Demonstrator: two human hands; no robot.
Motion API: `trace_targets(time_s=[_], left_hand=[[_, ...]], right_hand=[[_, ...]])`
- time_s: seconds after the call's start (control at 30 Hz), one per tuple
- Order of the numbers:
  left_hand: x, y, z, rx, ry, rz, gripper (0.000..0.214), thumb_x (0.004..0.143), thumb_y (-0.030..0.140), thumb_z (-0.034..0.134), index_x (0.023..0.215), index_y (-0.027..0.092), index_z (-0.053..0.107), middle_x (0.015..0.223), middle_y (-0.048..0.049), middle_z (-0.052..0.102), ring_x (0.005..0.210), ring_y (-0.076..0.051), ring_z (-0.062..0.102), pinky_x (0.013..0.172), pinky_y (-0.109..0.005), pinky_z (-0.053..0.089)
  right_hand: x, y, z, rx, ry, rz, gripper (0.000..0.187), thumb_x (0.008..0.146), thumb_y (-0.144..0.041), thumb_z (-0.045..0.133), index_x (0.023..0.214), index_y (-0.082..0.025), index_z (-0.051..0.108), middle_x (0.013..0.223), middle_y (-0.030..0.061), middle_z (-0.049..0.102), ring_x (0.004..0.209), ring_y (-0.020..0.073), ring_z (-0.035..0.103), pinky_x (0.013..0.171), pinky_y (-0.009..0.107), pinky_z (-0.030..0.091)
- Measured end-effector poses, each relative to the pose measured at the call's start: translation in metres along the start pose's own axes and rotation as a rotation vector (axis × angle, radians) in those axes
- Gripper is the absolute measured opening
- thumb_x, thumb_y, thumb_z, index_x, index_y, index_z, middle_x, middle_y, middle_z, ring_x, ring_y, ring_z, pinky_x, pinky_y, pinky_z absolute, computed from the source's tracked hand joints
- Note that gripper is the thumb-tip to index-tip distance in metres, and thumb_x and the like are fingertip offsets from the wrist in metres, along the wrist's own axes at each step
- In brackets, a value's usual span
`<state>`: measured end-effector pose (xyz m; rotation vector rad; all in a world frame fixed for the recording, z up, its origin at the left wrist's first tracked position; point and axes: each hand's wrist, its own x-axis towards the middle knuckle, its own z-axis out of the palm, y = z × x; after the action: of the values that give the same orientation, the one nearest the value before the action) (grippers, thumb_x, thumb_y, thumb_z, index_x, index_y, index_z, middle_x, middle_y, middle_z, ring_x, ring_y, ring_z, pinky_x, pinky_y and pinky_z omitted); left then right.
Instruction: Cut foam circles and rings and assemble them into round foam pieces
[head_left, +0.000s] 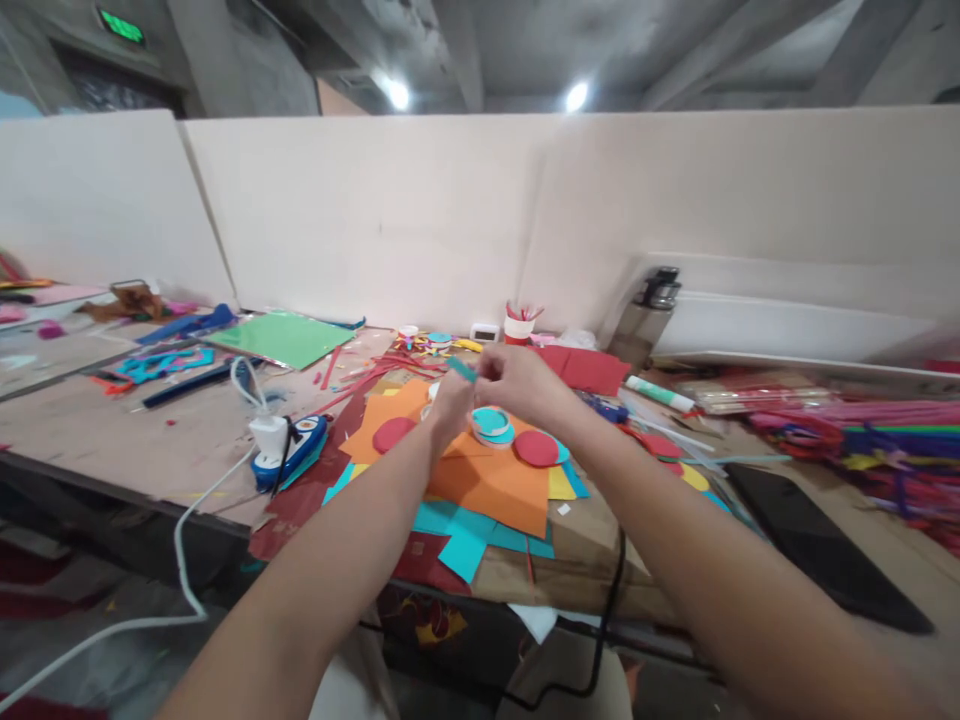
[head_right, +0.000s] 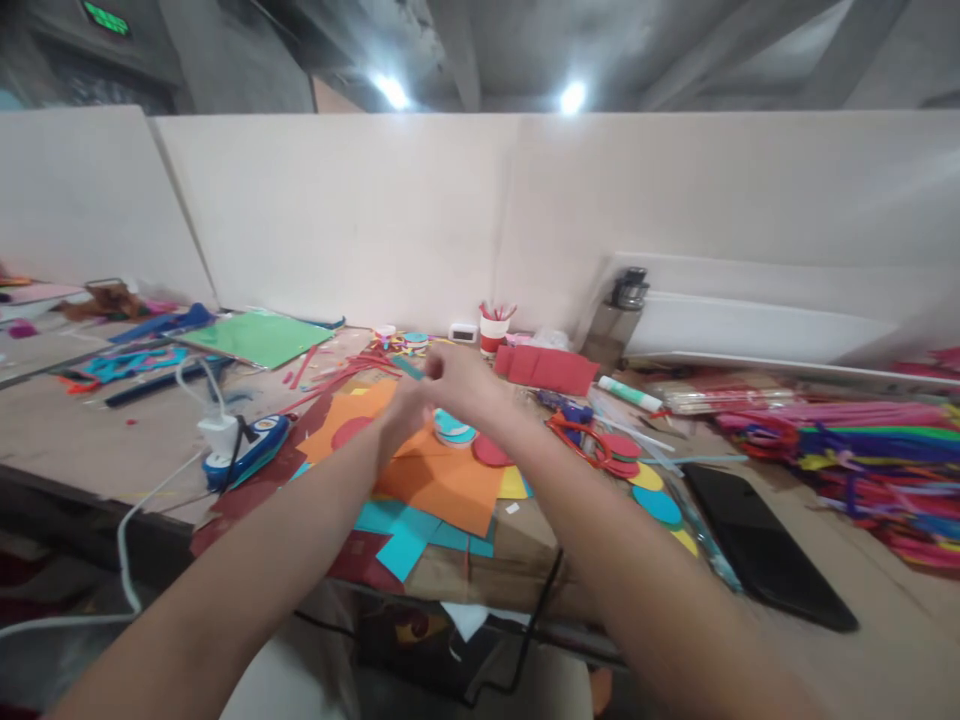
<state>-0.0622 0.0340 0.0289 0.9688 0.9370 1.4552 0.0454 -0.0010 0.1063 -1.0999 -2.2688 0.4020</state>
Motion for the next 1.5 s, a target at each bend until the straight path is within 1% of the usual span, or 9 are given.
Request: trace_targets(time_s=[0.13,0.23,0.37,0.53,0.7,0.77,0.93,1.23,1.5], left_hand=[[-0.004,0.003,-0.005,-0.123,-0.194,-0.176,0.012,0.07,0.017,0.059,0.082,0.015,0.058,0.068,-0.0001,0.055,0.052,-0.007,0.05,0.045,-0.018,0.037],[-0.007,0.004,-0.005,-0.051,-0.282,-0.251,0.017,0.072,0.028,0.062,0.081,0.014,0.06,0.062,0.0015,0.048,0.043,-0.005,0.039,0.037,-0.016,0.023],[-0.014,0.002,0.0,0.221,-0.309,-0.087,0.03,0.072,0.043,0.068,0.079,0.015,0.061,0.064,0.0008,0.049,0.044,-0.004,0.034,0.039,-0.017,0.021],[-0.016,-0.003,0.001,0.469,-0.334,0.049,0.032,0.068,0.045,0.073,0.072,0.015,0.061,0.052,0.004,0.041,0.043,-0.005,0.033,0.041,-0.018,0.022],[-0.018,-0.001,0.005,0.361,-0.303,0.014,0.035,0.066,0.046,0.075,0.067,0.016,0.057,0.045,0.0065,0.035,0.039,-0.004,0.029,0.04,-0.018,0.018],[-0.019,0.0,0.006,0.353,-0.309,0.007,0.035,0.063,0.043,0.078,0.068,0.015,0.057,0.045,0.0064,0.036,0.039,-0.003,0.03,0.04,-0.017,0.019],[-0.014,0.003,-0.001,0.29,-0.345,-0.05,0.035,0.068,0.042,0.075,0.079,0.013,0.059,0.056,0.0014,0.052,0.04,-0.002,0.032,0.039,-0.016,0.019],[-0.003,0.021,-0.016,0.105,-0.115,-0.062,0.01,0.079,0.009,0.051,0.084,0.01,0.06,0.071,-0.0048,0.061,0.051,-0.006,0.049,0.047,-0.016,0.04],[0.0,0.024,-0.021,0.086,-0.098,-0.062,0.009,0.08,0.019,0.058,0.084,0.011,0.06,0.061,0.0013,0.052,0.039,-0.002,0.033,0.034,-0.012,0.018]], right_hand=[[-0.027,0.045,-0.027,-0.147,0.186,0.167,0.003,0.067,-0.015,0.052,0.069,-0.018,0.053,0.064,-0.0019,0.055,0.059,0.0102,0.046,0.053,0.021,0.028],[-0.04,0.056,-0.023,-0.304,0.116,0.25,0.012,0.07,-0.008,0.049,0.075,-0.016,0.056,0.067,0.002,0.058,0.061,0.0124,0.049,0.053,0.023,0.027],[-0.047,0.054,-0.014,-0.335,0.0,0.224,0.018,0.068,-0.003,0.049,0.077,-0.016,0.058,0.071,0.0056,0.062,0.064,0.014,0.052,0.054,0.024,0.025],[-0.048,0.059,-0.01,-0.274,-0.005,0.191,0.011,0.068,-0.007,0.052,0.071,-0.017,0.056,0.071,0.0035,0.062,0.064,0.0126,0.052,0.053,0.023,0.028],[-0.04,0.076,0.003,0.242,0.23,0.285,0.005,0.07,-0.015,0.053,0.07,-0.018,0.05,0.064,-0.0017,0.058,0.061,0.0103,0.054,0.053,0.019,0.035],[-0.036,0.081,0.009,0.447,0.228,0.349,0.006,0.072,-0.014,0.051,0.072,-0.018,0.048,0.061,-0.0034,0.056,0.058,0.0096,0.056,0.052,0.018,0.039],[-0.033,0.081,0.012,0.526,0.176,0.407,0.006,0.08,-0.014,0.048,0.076,-0.018,0.048,0.059,-0.0043,0.054,0.051,0.0071,0.054,0.049,0.017,0.042],[-0.04,0.089,-0.008,0.353,0.004,0.465,0.013,0.077,-0.008,0.053,0.078,-0.014,0.065,0.052,-0.0034,0.052,0.046,0.0066,0.046,0.042,0.017,0.031],[-0.047,0.073,0.004,0.288,-0.408,0.298,0.008,0.073,-0.022,0.066,0.078,-0.018,0.07,0.052,-0.0042,0.058,0.046,0.0067,0.048,0.045,0.017,0.033]])
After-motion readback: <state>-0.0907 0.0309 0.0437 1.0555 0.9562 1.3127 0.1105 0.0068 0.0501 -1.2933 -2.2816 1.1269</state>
